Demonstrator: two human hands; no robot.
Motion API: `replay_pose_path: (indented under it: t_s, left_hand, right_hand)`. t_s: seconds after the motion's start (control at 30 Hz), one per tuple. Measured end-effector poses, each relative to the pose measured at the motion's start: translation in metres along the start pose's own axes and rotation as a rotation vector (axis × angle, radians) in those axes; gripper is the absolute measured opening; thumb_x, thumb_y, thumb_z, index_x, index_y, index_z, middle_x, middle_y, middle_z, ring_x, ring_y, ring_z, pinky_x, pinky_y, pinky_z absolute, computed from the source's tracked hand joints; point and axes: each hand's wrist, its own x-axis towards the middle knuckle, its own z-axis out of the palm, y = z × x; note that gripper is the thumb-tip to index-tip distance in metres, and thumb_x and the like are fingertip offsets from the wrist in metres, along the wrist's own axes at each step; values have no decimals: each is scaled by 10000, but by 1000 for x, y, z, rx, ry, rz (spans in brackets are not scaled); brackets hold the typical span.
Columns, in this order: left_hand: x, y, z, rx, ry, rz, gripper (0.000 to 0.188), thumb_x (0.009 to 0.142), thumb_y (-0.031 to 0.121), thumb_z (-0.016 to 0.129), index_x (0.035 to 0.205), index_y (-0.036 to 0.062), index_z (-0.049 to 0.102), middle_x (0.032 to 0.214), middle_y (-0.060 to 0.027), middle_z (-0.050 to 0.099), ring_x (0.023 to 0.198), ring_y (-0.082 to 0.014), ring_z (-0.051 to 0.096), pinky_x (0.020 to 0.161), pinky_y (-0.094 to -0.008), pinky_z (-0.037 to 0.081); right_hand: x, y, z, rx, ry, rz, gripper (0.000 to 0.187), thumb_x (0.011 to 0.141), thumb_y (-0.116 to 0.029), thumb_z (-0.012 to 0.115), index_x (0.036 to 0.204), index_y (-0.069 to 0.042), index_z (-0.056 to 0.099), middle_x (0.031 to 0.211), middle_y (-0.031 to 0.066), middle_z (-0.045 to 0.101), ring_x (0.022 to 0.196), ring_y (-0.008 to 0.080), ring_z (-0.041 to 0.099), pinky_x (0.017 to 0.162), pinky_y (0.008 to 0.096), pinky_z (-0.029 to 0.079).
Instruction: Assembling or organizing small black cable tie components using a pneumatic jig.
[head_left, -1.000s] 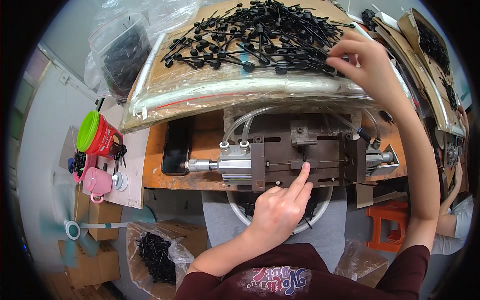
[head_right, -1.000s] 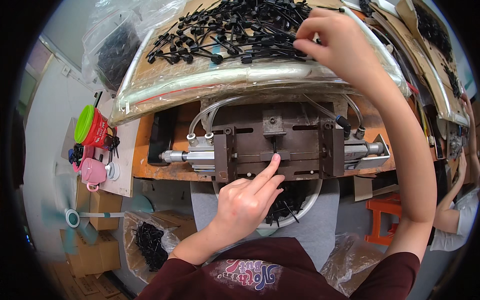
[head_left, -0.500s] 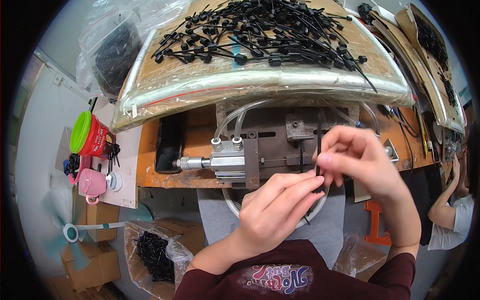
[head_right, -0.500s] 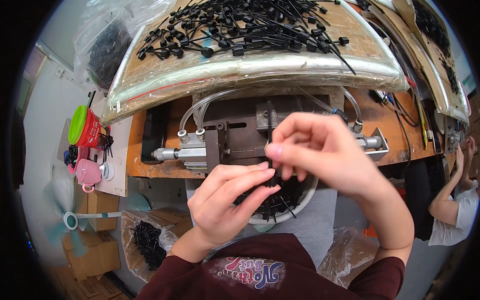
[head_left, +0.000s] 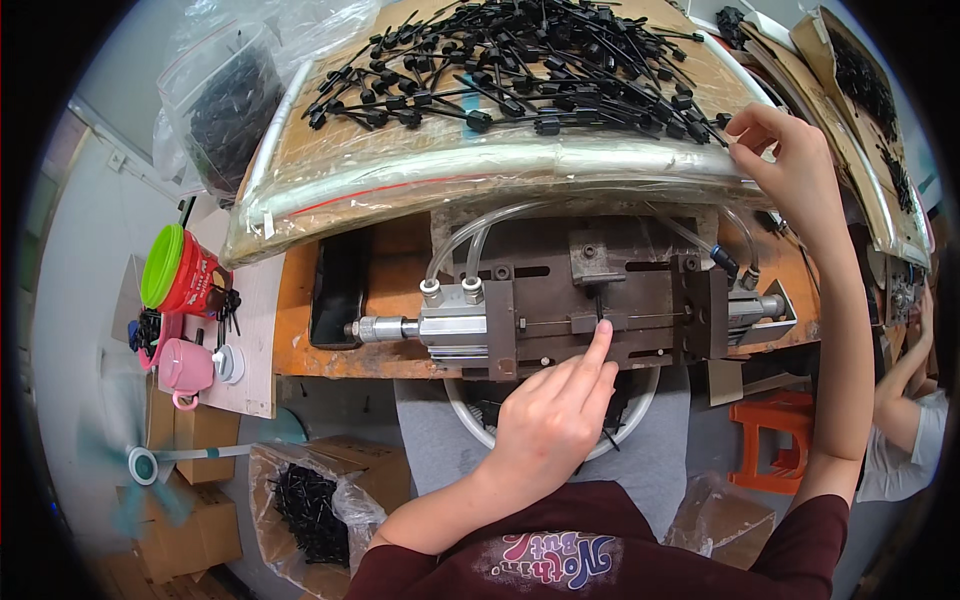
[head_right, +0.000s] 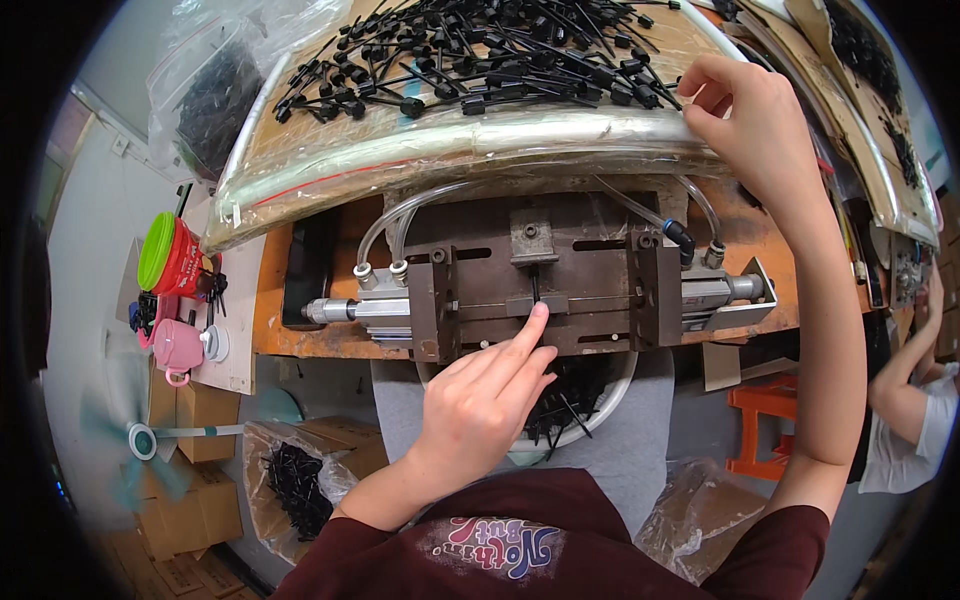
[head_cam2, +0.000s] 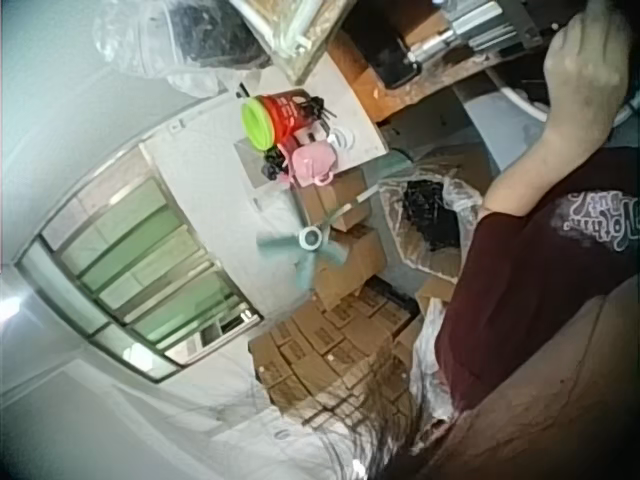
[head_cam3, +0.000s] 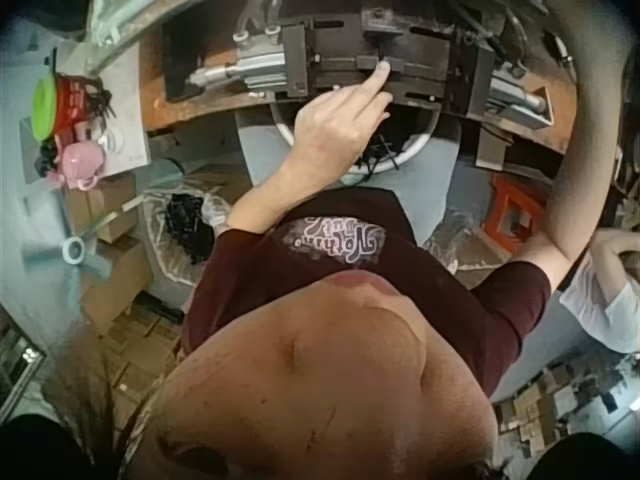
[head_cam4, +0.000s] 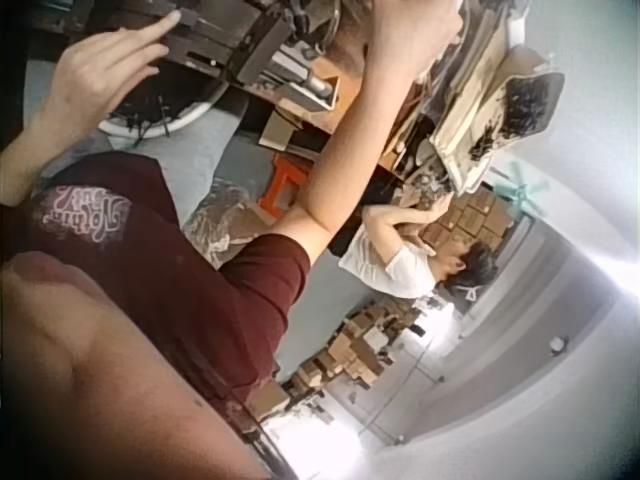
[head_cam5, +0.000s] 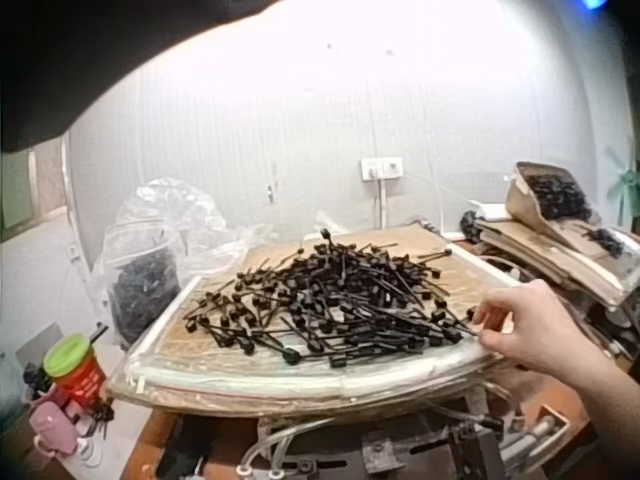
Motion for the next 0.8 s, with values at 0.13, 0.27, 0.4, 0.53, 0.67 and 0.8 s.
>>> replay_pose_path:
  t_s: [0.13,0.27,0.4,0.53,0.67,0.8]
  left_hand:
    - [3,1,-5,3,-51,-40,221,725,92,768,925,20,705,1244,-158,643,653,-194,664,616,-275,526]
    - [2,-1,-8,2,-71,-65,222,718,103,776,921,43,712,1245,-128,649,567,-171,634,556,-260,501]
    - [5,2,-14,-77,-93,-111,249,745,106,781,977,43,718,1191,-152,669,640,-154,679,588,-238,524]
    - [12,8,-34,-652,-34,-310,334,764,33,775,1090,5,705,1135,-142,691,750,-150,716,635,-229,544]
    - [16,7,-59,-840,14,-316,402,745,-46,770,1137,-31,686,1106,-120,701,796,-175,718,669,-240,551]
    - [12,1,-57,-522,206,-106,381,688,-48,809,1057,-10,718,1164,-160,669,853,-181,696,726,-272,565]
  right_hand:
    - [-1,4,-5,177,170,66,165,794,-110,674,939,-30,681,765,42,685,686,103,654,649,252,489]
    - [-15,-3,-24,883,-36,67,147,832,-93,689,936,9,671,802,41,685,656,113,668,553,207,479]
    - [-44,-28,-31,1079,-510,55,114,797,-10,696,900,24,662,747,68,683,569,127,680,478,175,485]
    - [-58,-55,-18,1200,-792,17,161,743,89,710,899,61,681,762,93,702,584,132,686,553,201,540]
    - [-45,-69,-12,1168,-850,-30,167,763,42,748,921,38,694,792,80,709,714,124,701,666,223,556]
    - [-5,-59,-7,602,-208,-350,179,825,-143,743,929,-2,707,876,20,710,768,84,646,689,200,502]
